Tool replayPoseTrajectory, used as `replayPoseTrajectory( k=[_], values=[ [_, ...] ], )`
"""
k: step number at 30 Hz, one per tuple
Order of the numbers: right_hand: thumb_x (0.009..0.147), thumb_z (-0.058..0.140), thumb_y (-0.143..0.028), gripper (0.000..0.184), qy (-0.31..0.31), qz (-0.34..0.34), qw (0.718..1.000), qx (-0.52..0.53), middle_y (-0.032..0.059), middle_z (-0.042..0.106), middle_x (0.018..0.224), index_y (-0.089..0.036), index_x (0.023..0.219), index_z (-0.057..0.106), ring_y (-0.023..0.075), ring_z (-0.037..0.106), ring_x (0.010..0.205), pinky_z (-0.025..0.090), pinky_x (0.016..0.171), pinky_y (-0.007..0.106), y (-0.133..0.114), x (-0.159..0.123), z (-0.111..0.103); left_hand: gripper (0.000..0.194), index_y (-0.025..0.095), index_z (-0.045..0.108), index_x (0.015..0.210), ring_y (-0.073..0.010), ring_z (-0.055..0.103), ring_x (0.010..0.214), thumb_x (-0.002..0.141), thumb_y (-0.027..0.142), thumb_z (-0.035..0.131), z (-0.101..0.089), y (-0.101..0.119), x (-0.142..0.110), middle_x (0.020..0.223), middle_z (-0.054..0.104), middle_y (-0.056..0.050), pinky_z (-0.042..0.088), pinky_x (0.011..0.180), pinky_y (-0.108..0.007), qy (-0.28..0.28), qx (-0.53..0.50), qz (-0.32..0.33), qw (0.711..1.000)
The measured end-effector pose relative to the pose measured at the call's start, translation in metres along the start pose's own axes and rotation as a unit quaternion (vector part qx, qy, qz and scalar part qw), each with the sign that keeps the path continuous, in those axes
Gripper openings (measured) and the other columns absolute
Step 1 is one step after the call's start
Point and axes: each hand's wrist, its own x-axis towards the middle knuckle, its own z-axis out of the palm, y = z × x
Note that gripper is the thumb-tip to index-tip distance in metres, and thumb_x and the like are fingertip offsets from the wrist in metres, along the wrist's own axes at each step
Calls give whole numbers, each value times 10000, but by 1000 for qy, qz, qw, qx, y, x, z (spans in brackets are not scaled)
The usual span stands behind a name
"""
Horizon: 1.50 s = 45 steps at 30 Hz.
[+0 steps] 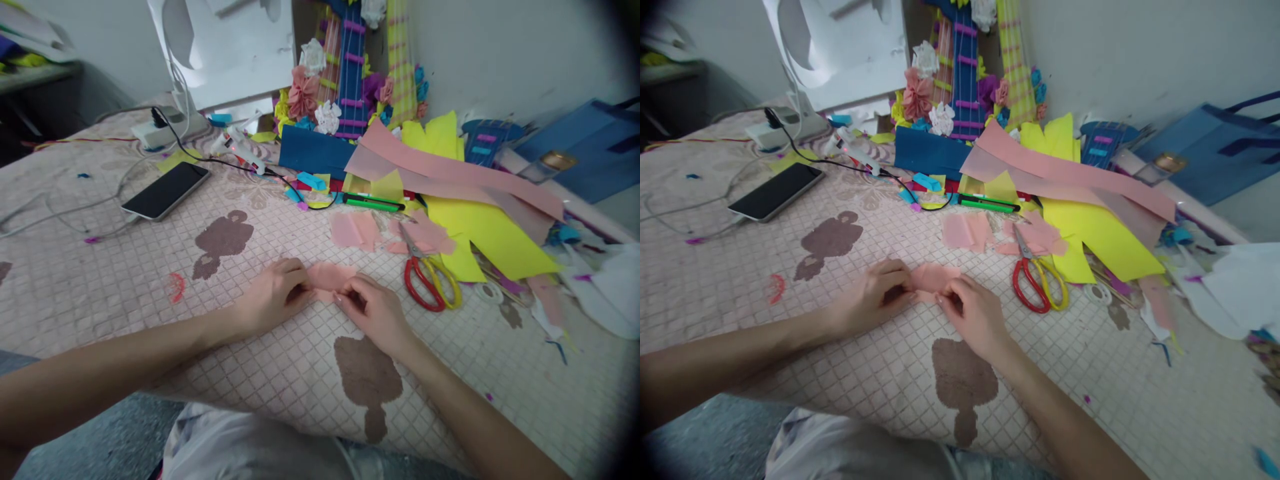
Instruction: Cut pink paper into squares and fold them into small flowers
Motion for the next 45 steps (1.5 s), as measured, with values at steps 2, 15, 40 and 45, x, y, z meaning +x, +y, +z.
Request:
replayPoseTrajectory(
  k=[2, 15, 40, 45],
  values=[
    [855, 556, -236, 125, 5, 2, 1000, -14, -25, 594, 755, -203, 737, 528, 114, 537, 676, 368, 606, 241, 0, 0, 1, 118, 142, 557, 742, -159, 508, 776, 848, 187, 529, 1, 0, 0, 792, 543, -45, 424, 706, -294, 1, 9, 0, 1000],
    [842, 565, -247, 153, 14, 11, 999, -44, -24, 580, 715, -200, 708, 511, 118, 520, 638, 348, 583, 245, -2, 2, 3, 97, 144, 537, 728, -150, 497, 755, 816, 176, 560, 2, 1, 2, 772, 528, -30, 405, 675, -281, 2, 28, -11, 1000],
    [824, 575, -254, 186, 11, 22, 998, -60, -22, 574, 688, -205, 664, 493, 125, 525, 630, 347, 572, 253, -2, 3, 5, 85, 140, 547, 680, -137, 504, 715, 759, 144, 577, 1, 0, 7, 773, 530, -34, 416, 620, -261, -12, 4, -42, 999],
    [814, 565, -213, 28, 13, 24, 999, -19, -4, 613, 791, -223, 818, 540, 140, 569, 684, 383, 589, 249, 1, 1, 4, 59, 149, 572, 786, -138, 518, 754, 770, 100, 543, -1, 1, 6, 819, 554, -31, 422, 645, -258, -2, -22, -34, 999]
  ],
)
